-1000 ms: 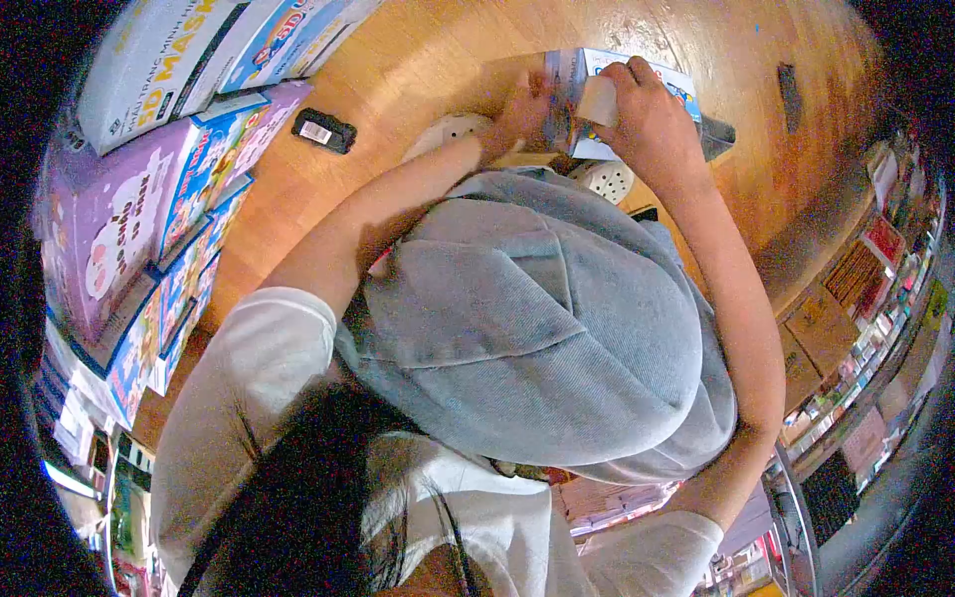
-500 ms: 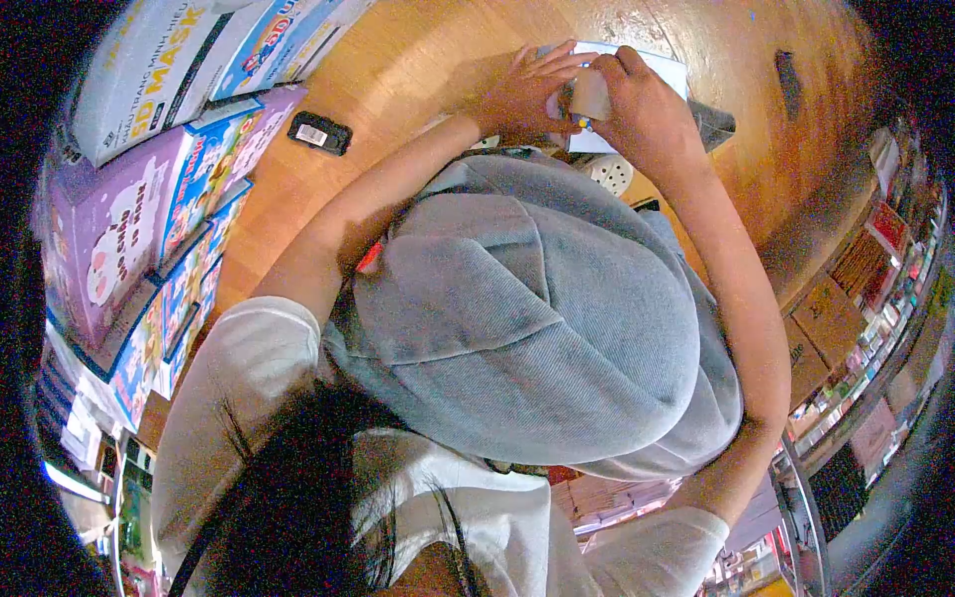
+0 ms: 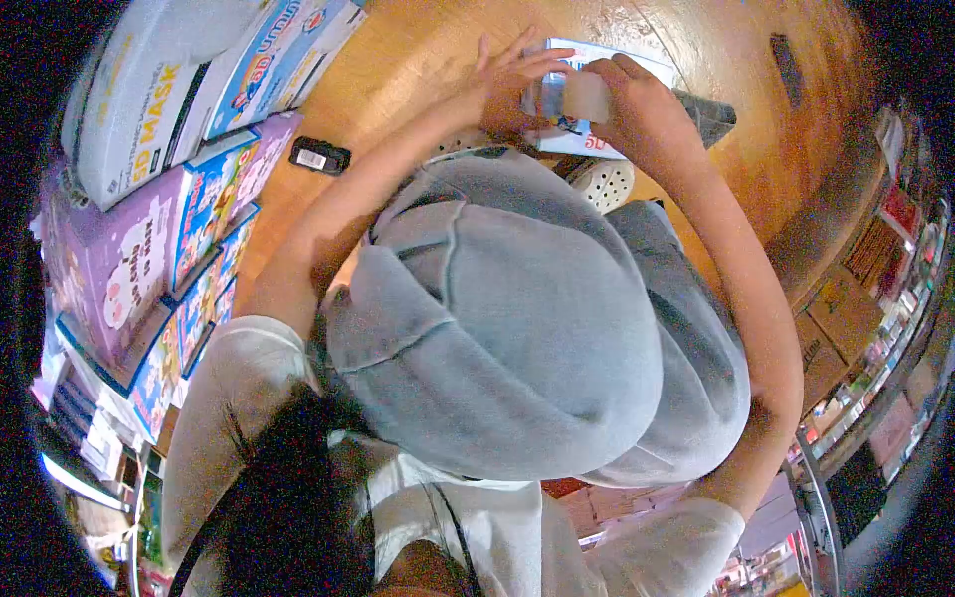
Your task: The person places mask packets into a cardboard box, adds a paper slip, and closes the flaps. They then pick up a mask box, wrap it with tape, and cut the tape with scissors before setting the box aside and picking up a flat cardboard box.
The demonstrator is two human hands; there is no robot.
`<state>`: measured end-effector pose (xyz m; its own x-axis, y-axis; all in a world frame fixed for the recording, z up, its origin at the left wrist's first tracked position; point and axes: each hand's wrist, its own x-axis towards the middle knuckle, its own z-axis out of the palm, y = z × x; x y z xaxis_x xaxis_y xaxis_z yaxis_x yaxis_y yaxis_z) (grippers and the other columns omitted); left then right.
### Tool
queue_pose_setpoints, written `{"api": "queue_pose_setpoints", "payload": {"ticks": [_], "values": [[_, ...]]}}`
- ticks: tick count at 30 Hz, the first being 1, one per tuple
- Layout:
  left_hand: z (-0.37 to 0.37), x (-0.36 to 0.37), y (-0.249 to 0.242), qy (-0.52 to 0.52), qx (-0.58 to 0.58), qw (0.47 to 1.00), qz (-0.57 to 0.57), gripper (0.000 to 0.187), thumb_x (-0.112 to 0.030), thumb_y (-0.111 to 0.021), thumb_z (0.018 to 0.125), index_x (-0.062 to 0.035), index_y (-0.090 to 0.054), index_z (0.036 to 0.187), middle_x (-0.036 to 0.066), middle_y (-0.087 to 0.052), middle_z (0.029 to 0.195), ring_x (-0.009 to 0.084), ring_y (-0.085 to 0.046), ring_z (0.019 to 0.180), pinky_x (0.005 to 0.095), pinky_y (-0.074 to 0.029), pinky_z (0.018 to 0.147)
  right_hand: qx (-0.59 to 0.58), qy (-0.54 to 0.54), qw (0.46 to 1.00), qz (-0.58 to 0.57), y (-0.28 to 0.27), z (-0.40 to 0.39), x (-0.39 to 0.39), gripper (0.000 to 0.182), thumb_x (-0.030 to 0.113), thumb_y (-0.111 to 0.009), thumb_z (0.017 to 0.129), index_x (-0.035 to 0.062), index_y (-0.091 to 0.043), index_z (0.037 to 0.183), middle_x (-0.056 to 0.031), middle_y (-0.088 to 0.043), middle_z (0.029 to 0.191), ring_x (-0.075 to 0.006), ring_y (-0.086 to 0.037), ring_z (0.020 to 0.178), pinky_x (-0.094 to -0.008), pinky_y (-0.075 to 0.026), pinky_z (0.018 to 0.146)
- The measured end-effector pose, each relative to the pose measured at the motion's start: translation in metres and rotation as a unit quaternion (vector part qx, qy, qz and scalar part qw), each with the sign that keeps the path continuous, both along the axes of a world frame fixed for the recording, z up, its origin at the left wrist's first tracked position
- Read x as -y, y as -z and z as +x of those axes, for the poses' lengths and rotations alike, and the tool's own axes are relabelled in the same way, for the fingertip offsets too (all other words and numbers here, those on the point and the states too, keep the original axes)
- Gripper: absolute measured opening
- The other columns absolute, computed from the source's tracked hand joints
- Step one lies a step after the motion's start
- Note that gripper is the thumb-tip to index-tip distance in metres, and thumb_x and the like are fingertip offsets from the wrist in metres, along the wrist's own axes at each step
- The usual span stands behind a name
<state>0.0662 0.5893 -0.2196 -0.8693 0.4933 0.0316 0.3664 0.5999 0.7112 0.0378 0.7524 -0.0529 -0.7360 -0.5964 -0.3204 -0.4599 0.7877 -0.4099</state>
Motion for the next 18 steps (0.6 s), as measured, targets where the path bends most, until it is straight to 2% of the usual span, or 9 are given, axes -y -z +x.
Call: {"api": "queue_pose_setpoints", "payload": {"ticks": [3, 7, 10, 12, 15, 18], "values": [[-0.015, 0.015, -0.003, 0.041, -0.024, 0.999, -0.003, 0.075, -0.044, -0.075, 0.061, -0.03, -0.04, 0.127, -0.01, -0.027, 0.142, 0.0298, -0.009, 0.136, 0.0706, 0.001, 0.097, -0.03, 0.022, 0.999, -0.024, 0.01, 0.0, -0.003, 0.042, 0.003, -0.069, 0.063, 0.0068, -0.055, 0.102, -0.0126, -0.058, 0.097, -0.0339, -0.059, 0.087, -0.0389, -0.05, 0.075], [-0.028, 0.024, -0.009, 0.096, -0.012, 0.995, -0.028, 0.074, -0.039, -0.075, 0.063, -0.0292, -0.039, 0.128, -0.01, -0.026, 0.143, 0.0278, -0.009, 0.136, 0.0706, 0.0, 0.097, -0.024, 0.036, 0.998, -0.038, 0.015, -0.001, -0.006, 0.04, 0.006, -0.07, 0.063, 0.005, -0.056, 0.1, -0.0142, -0.059, 0.095, -0.0343, -0.059, 0.085, -0.0398, -0.049, 0.075], [-0.034, 0.025, -0.007, 0.115, -0.017, 0.992, -0.047, 0.081, -0.045, -0.076, 0.059, -0.0315, -0.037, 0.129, -0.012, -0.024, 0.143, 0.0248, -0.009, 0.136, 0.0716, -0.001, 0.097, -0.024, 0.042, 0.998, -0.045, 0.016, -0.001, -0.008, 0.037, 0.012, -0.071, 0.064, 0.0027, -0.058, 0.097, -0.0168, -0.059, 0.092, -0.0352, -0.059, 0.084, -0.0409, -0.049, 0.076], [-0.036, 0.026, -0.008, 0.12, -0.015, 0.992, -0.047, 0.081, -0.044, -0.076, 0.06, -0.0314, -0.037, 0.13, -0.011, -0.023, 0.143, 0.025, -0.009, 0.136, 0.072, -0.001, 0.096, -0.037, 0.042, 0.997, -0.049, 0.019, -0.003, -0.011, 0.037, 0.015, -0.072, 0.064, 0.0026, -0.059, 0.096, -0.0168, -0.06, 0.09, -0.0352, -0.06, 0.083, -0.041, -0.049, 0.075], [-0.036, 0.025, -0.009, 0.125, -0.004, 0.991, -0.042, 0.081, -0.04, -0.076, 0.06, -0.0318, -0.036, 0.13, -0.011, -0.023, 0.144, 0.0265, -0.01, 0.136, 0.0703, -0.001, 0.098, -0.022, 0.036, 0.999, -0.035, 0.024, -0.006, -0.013, 0.041, 0.006, -0.071, 0.061, 0.0045, -0.057, 0.1, -0.0142, -0.059, 0.092, -0.0339, -0.06, 0.084, -0.0394, -0.049, 0.075], [-0.034, 0.026, -0.008, 0.125, -0.01, 0.992, -0.027, 0.081, -0.04, -0.076, 0.061, -0.0317, -0.036, 0.13, -0.011, -0.023, 0.144, 0.0261, -0.011, 0.136, 0.0716, -0.002, 0.097, -0.056, -0.018, 0.998, -0.028, 0.031, -0.008, -0.012, 0.041, 0.016, -0.074, 0.061, 0.0038, -0.059, 0.097, -0.0163, -0.059, 0.091, -0.0336, -0.06, 0.083, -0.0404, -0.049, 0.075]]}}
